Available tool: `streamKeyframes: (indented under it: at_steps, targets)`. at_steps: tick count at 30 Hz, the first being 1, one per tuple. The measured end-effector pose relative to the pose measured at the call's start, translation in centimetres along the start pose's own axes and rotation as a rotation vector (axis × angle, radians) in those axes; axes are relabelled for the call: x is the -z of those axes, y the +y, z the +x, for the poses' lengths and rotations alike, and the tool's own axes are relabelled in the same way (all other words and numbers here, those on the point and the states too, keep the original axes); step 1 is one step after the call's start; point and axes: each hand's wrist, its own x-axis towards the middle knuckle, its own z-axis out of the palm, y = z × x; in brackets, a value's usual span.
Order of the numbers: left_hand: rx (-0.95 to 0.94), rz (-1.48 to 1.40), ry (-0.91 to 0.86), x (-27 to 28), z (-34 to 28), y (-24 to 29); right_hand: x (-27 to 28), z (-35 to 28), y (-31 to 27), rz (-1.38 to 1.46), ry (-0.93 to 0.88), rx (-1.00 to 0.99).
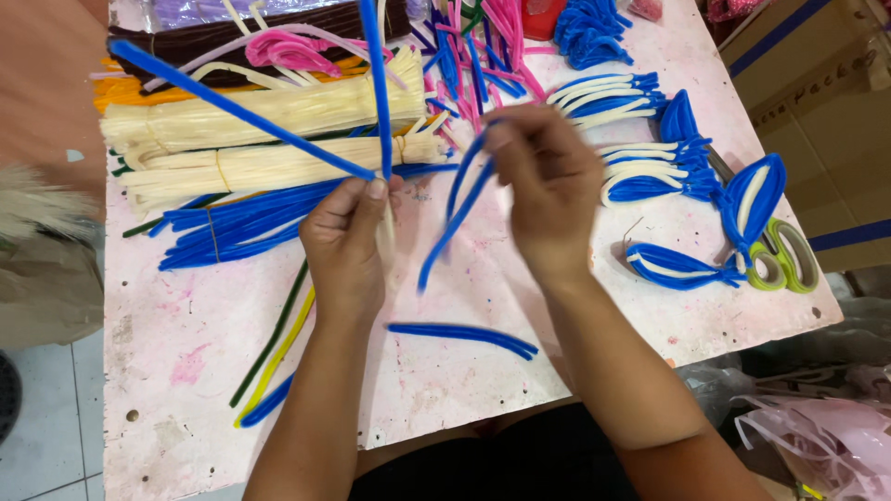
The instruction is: The person bundles several blue pipe cleaners together by hand, inserts a white one into the center, and twists the ends together to form a petal shape for a craft project.
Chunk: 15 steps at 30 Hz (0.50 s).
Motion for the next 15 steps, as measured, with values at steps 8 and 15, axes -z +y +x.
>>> streamKeyframes:
  at_steps: [8, 15]
  targets:
    - [0.082, 0.166, 0.06, -0.1, 0.1, 0.4, 0.9, 0.3, -4.5, 0.211, 0.176, 0.12]
    - [-0.015, 0.287, -0.137, -0.5, -0.5, 1.9, -0.4, 0.1, -3.5, 0.036, -0.1, 0.027]
